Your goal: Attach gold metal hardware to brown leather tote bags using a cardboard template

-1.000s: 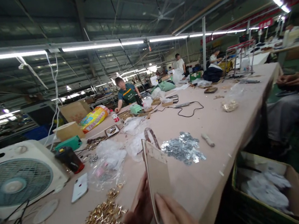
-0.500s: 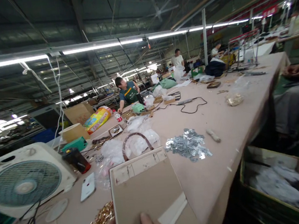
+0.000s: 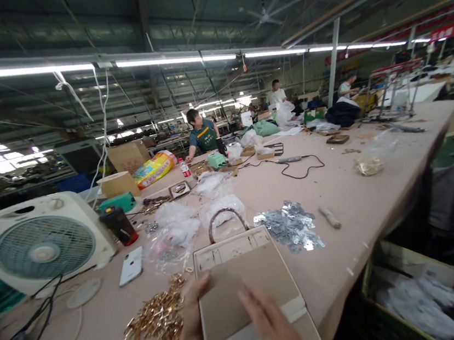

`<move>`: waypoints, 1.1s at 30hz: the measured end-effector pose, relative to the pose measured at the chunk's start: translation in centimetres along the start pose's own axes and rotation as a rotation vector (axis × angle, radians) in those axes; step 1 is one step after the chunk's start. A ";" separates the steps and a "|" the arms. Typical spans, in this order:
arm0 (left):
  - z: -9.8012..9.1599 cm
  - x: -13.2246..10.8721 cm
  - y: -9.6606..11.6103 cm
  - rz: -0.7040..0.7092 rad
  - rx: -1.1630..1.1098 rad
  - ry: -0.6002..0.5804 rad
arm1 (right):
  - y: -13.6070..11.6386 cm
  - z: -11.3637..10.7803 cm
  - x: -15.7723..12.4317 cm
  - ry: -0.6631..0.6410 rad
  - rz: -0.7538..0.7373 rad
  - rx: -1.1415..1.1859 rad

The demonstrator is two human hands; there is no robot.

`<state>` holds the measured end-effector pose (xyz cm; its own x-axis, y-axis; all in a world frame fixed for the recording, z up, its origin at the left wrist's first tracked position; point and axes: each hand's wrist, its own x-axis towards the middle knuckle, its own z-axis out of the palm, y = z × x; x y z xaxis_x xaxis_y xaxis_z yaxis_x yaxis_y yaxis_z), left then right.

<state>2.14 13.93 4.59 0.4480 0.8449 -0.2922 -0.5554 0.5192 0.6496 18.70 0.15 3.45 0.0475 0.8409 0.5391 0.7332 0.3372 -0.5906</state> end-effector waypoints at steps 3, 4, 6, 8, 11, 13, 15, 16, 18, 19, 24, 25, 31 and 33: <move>0.6 0.5 -0.1 0.034 -0.070 -0.016 | 3.5 -3.1 2.3 0.198 0.255 0.124; 0.8 0.5 -0.3 0.074 -0.093 -0.038 | 4.7 -4.0 3.1 0.248 0.370 0.193; 1.1 0.7 -0.5 0.127 -0.129 -0.095 | 6.8 -5.3 4.3 0.225 0.601 0.402; 1.3 1.0 -0.7 0.141 -0.141 -0.130 | 8.3 -6.0 5.0 0.053 0.802 0.706; 1.2 1.6 -0.8 0.128 -0.087 -0.095 | 9.3 -5.8 5.3 -0.204 0.992 1.164; 1.0 2.0 -0.8 0.121 -0.026 -0.058 | 9.5 -4.9 5.5 -0.249 1.043 1.372; 0.7 2.3 -0.8 0.119 0.018 -0.031 | 9.7 -3.7 5.8 -0.208 1.039 1.512; 0.6 2.4 -0.8 0.122 0.031 -0.019 | 9.9 -3.0 6.1 -0.169 1.027 1.559; 0.4 2.8 -0.9 0.138 0.053 0.022 | 10.6 -1.7 6.7 -0.066 0.987 1.602; 0.3 3.0 -0.9 0.148 0.067 0.052 | 11.2 -1.2 6.9 -0.005 0.956 1.596; -0.5 4.3 -1.1 0.250 0.276 0.273 | 14.5 0.7 7.6 0.318 0.797 1.357; -0.9 4.6 -0.9 0.291 0.347 0.317 | 15.0 0.9 7.5 0.352 0.797 1.297; -3.6 5.6 0.5 0.406 0.798 0.559 | 14.6 2.2 7.3 0.352 0.623 0.900; -4.1 5.6 0.6 0.411 0.911 0.607 | 14.2 2.6 7.3 0.327 0.559 0.783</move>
<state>1.43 19.45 0.45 -0.1939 0.9785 -0.0702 0.2372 0.1162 0.9645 27.72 12.21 -2.60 0.5172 0.8453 0.1336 -0.0958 0.2123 -0.9725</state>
